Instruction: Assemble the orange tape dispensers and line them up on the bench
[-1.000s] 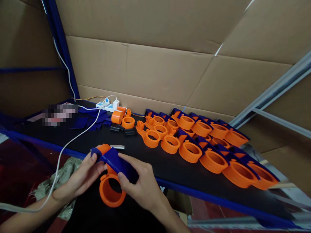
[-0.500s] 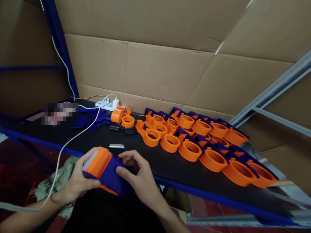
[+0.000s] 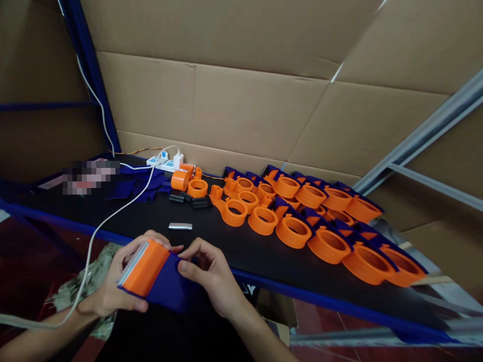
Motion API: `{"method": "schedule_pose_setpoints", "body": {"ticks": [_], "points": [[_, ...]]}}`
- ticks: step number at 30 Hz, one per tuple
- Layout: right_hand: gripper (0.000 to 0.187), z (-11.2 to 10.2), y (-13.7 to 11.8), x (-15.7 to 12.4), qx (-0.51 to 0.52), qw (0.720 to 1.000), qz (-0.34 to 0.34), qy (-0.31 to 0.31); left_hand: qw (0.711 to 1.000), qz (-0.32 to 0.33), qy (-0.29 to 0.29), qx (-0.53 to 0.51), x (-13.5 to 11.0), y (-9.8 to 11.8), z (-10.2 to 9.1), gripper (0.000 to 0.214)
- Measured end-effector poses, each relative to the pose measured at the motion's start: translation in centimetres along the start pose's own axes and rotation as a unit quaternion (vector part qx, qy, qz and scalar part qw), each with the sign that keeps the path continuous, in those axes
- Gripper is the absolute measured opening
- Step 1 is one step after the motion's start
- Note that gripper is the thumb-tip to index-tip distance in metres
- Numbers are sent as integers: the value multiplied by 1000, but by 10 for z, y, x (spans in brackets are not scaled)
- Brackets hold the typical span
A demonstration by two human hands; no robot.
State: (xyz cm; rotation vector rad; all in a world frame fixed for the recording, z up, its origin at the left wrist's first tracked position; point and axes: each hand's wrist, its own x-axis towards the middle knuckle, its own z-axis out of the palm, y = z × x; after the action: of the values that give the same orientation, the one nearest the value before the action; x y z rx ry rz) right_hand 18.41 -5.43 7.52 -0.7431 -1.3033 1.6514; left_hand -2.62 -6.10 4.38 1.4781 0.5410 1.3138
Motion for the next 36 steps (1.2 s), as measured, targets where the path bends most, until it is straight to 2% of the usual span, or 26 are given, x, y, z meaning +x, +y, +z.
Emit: {"method": "schedule_pose_setpoints", "body": {"ticks": [4, 6, 7, 8, 10, 13, 16, 18, 20, 22, 23, 25, 27, 28, 32, 36], "points": [[26, 0, 3, -1, -9, 1000, 10, 16, 999, -18, 9, -31, -1, 2, 4, 78], [21, -2, 6, -3, -99, 994, -37, 41, 998, -50, 23, -44, -3, 5, 8, 79], [17, -3, 6, -6, -172, 980, -77, 64, 996, -70, 43, -47, -3, 6, 11, 75], [13, -3, 7, -9, -252, 956, -122, 90, 993, -82, 64, -54, -3, 6, 13, 72], [22, -3, 5, -16, -396, 889, -203, 110, 985, -92, 108, -101, -3, 4, 17, 63], [45, -1, 1, -26, -526, 808, -259, 53, 964, -100, 169, -181, 0, -7, 17, 49], [46, -3, -9, -25, -595, 756, -272, 23, 946, -116, 214, -216, 3, -17, 15, 49], [38, -11, -22, -13, -600, 750, -277, 28, 946, -111, 197, -233, 5, -20, 14, 51], [30, -29, -44, 9, -589, 759, -276, 39, 950, -99, 158, -251, 9, -20, 14, 52], [26, -57, -72, 38, -597, 752, -269, 68, 953, -98, 127, -257, 13, -18, 15, 50], [29, -75, -87, 55, -614, 738, -262, 97, 955, -108, 114, -252, 15, -17, 15, 48], [37, -113, -116, 90, -672, 683, -217, 186, 959, -150, 76, -229, 18, -14, 15, 43], [40, -151, -138, 122, -733, 618, -105, 264, 959, -197, 26, -203, 19, -13, 14, 38], [42, -168, -146, 136, -737, 605, -75, 290, 958, -215, 2, -191, 19, -13, 15, 36], [44, -217, -156, 174, -744, 576, 3, 338, 958, -236, -43, -156, 16, -15, 16, 33], [44, -238, -149, 187, -758, 551, 53, 346, 958, -238, -57, -147, 14, -17, 17, 33]]}}
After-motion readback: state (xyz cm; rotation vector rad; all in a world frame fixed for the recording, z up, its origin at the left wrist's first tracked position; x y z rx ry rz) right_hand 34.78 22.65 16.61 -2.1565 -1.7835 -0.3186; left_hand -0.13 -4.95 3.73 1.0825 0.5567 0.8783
